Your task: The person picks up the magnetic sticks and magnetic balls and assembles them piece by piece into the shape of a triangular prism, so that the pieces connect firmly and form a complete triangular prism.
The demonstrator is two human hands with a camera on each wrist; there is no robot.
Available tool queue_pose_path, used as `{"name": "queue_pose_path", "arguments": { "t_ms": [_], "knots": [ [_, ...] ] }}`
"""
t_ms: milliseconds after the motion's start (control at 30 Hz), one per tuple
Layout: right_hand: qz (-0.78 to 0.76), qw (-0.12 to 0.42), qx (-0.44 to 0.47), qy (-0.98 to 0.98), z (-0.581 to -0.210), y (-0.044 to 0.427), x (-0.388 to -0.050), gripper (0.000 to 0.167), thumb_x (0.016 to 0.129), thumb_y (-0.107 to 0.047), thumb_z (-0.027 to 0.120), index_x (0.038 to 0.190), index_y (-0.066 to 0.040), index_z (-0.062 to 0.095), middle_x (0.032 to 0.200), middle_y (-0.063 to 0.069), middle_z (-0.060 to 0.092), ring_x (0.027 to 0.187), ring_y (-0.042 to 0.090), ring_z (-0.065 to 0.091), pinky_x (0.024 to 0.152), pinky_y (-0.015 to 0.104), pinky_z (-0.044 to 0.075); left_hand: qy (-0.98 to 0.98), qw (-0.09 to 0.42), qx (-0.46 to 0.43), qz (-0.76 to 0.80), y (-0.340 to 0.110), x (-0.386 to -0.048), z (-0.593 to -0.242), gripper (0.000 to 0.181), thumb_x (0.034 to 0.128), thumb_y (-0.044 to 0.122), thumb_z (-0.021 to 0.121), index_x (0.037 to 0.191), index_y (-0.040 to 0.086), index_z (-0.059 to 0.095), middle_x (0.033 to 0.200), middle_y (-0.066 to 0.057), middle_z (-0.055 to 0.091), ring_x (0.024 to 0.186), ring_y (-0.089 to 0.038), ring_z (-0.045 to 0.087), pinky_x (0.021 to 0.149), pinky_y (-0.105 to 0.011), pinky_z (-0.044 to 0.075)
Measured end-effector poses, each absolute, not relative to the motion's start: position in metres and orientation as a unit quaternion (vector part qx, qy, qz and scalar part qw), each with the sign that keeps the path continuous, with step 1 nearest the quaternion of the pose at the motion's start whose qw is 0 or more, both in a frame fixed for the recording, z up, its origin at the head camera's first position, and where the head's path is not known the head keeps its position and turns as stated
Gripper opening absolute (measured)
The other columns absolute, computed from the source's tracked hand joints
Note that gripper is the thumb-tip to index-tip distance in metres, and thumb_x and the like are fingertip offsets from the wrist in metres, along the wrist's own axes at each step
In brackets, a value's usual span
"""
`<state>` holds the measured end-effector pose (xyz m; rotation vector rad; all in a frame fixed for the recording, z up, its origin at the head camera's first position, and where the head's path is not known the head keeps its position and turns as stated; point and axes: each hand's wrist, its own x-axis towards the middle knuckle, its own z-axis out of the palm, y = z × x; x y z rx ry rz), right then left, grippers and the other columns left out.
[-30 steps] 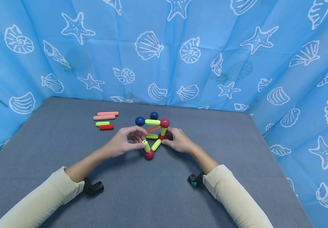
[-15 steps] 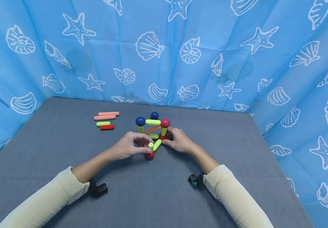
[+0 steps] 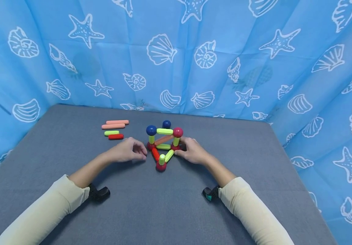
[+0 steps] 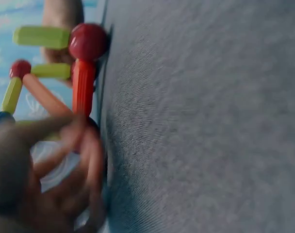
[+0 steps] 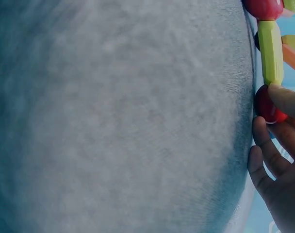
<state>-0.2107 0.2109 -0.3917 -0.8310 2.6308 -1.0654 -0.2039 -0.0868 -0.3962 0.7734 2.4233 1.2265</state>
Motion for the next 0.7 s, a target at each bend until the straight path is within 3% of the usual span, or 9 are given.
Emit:
{"name": "queue_pose_path", "arguments": {
  "t_ms": [100,200,300,433,533,700],
  "knots": [
    [-0.358,0.091,-0.285,0.884,-0.391,0.208,-0.211,0.031,0.091,-0.009,0.072,0.119,0.001,0.063,0.112,0.012,0.069,0.106,0.027,0.065,0.096,0.048,0.05,0.865,0.128,0.219,0.432,-0.091,-0.213,-0.398,0.036,0.0883,0.015,0.075,0.121,0.003,0.066,0.104,-0.009,0.068,0.082,-0.017,0.062,0.072,-0.031,0.053],
    [-0.358,0.091,-0.293,0.882,-0.392,0.206,-0.213,0.029,0.091,-0.009,0.072,0.117,0.001,0.064,0.111,0.012,0.069,0.105,0.027,0.066,0.094,0.048,0.051,0.863,0.124,0.223,0.436,-0.09,-0.22,-0.4,0.048,0.0909,0.022,0.073,0.134,0.006,0.059,0.121,-0.012,0.065,0.096,-0.021,0.062,0.083,-0.036,0.054],
    [-0.356,0.11,-0.297,0.879,-0.391,0.206,-0.218,0.028,0.09,-0.006,0.07,0.117,0.001,0.065,0.108,0.012,0.07,0.096,0.022,0.066,0.085,0.041,0.054,0.858,0.134,0.249,0.428,-0.087,-0.225,-0.401,0.044,0.0924,0.024,0.072,0.132,0.007,0.062,0.124,-0.011,0.065,0.104,-0.024,0.062,0.092,-0.041,0.052],
    [-0.375,0.126,-0.286,0.872,-0.387,0.212,-0.231,0.028,0.089,0.002,0.063,0.116,0.005,0.065,0.103,0.014,0.069,0.087,0.022,0.064,0.076,0.036,0.053,0.859,0.138,0.266,0.414,-0.084,-0.23,-0.402,0.034,0.0916,0.019,0.073,0.122,0.005,0.068,0.116,-0.009,0.068,0.104,-0.022,0.062,0.094,-0.04,0.051],
    [-0.399,0.105,-0.261,0.873,-0.387,0.212,-0.244,0.032,0.091,0.003,0.062,0.122,0.006,0.062,0.109,0.018,0.068,0.095,0.028,0.065,0.084,0.041,0.053,0.858,0.137,0.269,0.415,-0.085,-0.232,-0.402,0.031,0.0912,0.016,0.074,0.12,0.005,0.069,0.112,-0.008,0.069,0.1,-0.021,0.062,0.092,-0.038,0.052],
    [-0.409,0.071,-0.209,0.885,-0.39,0.204,-0.266,0.053,0.089,0.003,0.066,0.139,0.006,0.048,0.135,0.025,0.056,0.121,0.041,0.056,0.099,0.053,0.046,0.86,0.137,0.269,0.411,-0.086,-0.234,-0.402,0.035,0.0903,0.016,0.075,0.123,0.005,0.068,0.111,-0.007,0.07,0.097,-0.019,0.061,0.092,-0.038,0.051]
  ]
}}
